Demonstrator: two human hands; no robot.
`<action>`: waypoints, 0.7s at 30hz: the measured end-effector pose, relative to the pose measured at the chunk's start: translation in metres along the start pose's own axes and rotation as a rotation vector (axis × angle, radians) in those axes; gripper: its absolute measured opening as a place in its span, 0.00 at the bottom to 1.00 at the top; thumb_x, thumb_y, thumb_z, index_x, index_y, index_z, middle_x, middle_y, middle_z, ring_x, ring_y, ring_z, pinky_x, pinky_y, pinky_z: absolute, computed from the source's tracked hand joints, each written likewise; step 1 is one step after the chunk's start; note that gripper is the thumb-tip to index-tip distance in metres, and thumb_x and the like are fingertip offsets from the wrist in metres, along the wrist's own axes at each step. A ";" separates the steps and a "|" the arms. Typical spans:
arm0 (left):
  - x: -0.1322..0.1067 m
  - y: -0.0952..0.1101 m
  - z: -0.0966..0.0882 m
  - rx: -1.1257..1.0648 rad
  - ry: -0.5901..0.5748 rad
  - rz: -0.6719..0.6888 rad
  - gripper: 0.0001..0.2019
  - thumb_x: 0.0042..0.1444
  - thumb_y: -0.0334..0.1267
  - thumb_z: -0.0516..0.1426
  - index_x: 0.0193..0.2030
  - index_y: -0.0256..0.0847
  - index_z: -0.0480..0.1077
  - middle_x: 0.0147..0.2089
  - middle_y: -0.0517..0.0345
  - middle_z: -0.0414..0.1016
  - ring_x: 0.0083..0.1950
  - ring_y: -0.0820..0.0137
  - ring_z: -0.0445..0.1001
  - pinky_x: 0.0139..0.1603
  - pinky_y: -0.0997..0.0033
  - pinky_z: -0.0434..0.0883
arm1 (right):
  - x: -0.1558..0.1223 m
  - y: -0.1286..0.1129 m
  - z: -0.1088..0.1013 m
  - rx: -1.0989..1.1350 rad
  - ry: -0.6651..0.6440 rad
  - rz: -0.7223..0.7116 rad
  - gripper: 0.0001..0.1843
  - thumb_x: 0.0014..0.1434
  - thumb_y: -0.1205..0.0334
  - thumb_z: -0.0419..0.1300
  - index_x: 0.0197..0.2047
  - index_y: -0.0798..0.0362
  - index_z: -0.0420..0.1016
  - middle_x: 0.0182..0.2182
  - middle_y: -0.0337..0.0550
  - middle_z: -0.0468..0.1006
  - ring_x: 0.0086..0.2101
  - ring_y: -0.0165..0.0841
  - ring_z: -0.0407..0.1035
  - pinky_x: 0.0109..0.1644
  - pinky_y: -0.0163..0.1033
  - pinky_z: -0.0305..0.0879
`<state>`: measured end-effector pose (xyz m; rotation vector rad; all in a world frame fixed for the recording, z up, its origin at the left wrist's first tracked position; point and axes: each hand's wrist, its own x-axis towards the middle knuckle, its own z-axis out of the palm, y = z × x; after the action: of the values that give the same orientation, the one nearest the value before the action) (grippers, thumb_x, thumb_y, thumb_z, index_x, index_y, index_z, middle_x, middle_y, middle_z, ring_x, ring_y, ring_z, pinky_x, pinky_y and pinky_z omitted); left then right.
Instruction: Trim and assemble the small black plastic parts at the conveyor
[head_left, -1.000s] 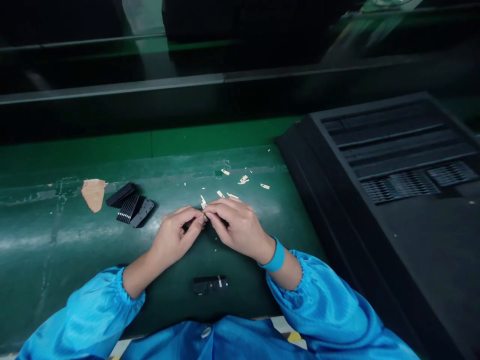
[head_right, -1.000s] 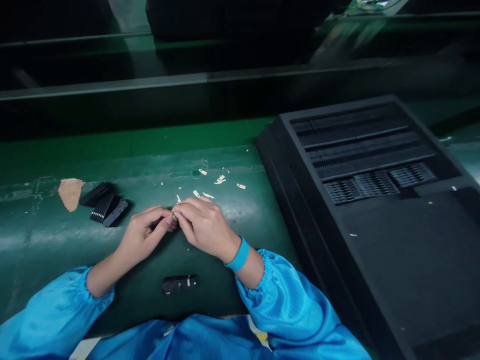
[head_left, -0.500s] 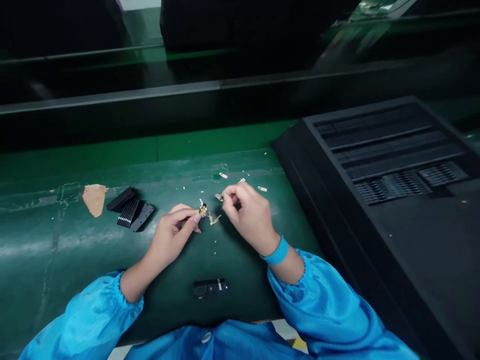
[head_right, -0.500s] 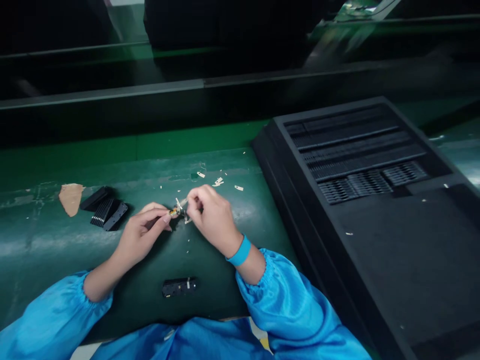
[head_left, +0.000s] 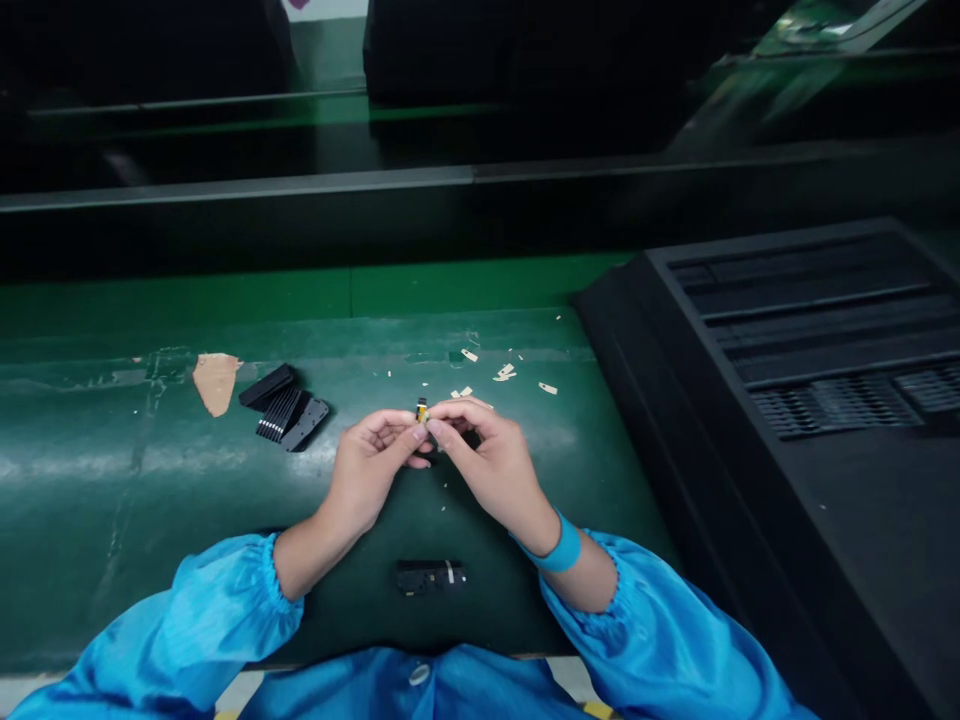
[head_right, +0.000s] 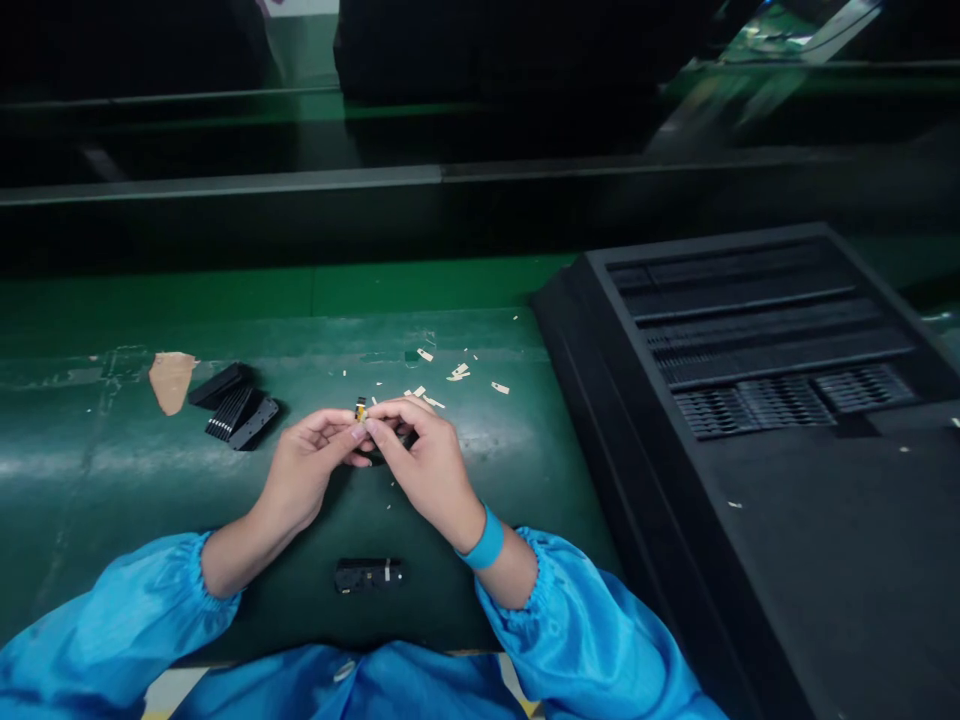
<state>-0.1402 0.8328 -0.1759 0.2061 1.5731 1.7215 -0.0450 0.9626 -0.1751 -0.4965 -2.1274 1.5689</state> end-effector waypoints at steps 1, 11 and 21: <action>-0.001 -0.001 0.000 0.014 -0.011 0.001 0.16 0.51 0.46 0.71 0.38 0.37 0.77 0.32 0.58 0.81 0.35 0.71 0.80 0.33 0.76 0.79 | -0.001 -0.001 0.002 0.017 0.018 0.006 0.05 0.66 0.63 0.61 0.38 0.49 0.79 0.35 0.41 0.81 0.36 0.34 0.74 0.39 0.39 0.72; -0.001 0.012 -0.004 0.366 -0.107 0.092 0.13 0.55 0.44 0.66 0.42 0.38 0.76 0.38 0.54 0.81 0.37 0.68 0.80 0.32 0.73 0.80 | -0.002 -0.001 -0.007 -0.635 -0.081 -0.314 0.11 0.72 0.66 0.49 0.40 0.51 0.71 0.38 0.48 0.77 0.40 0.41 0.70 0.46 0.47 0.67; 0.004 0.014 -0.009 0.359 -0.033 0.043 0.13 0.56 0.48 0.64 0.38 0.38 0.77 0.33 0.55 0.81 0.37 0.65 0.82 0.28 0.73 0.80 | -0.004 -0.002 -0.010 -0.543 0.069 -0.389 0.07 0.70 0.65 0.58 0.43 0.50 0.77 0.36 0.47 0.82 0.37 0.38 0.76 0.42 0.44 0.72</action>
<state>-0.1546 0.8290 -0.1667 0.4471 1.8558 1.4472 -0.0364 0.9682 -0.1716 -0.2701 -2.4069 0.7502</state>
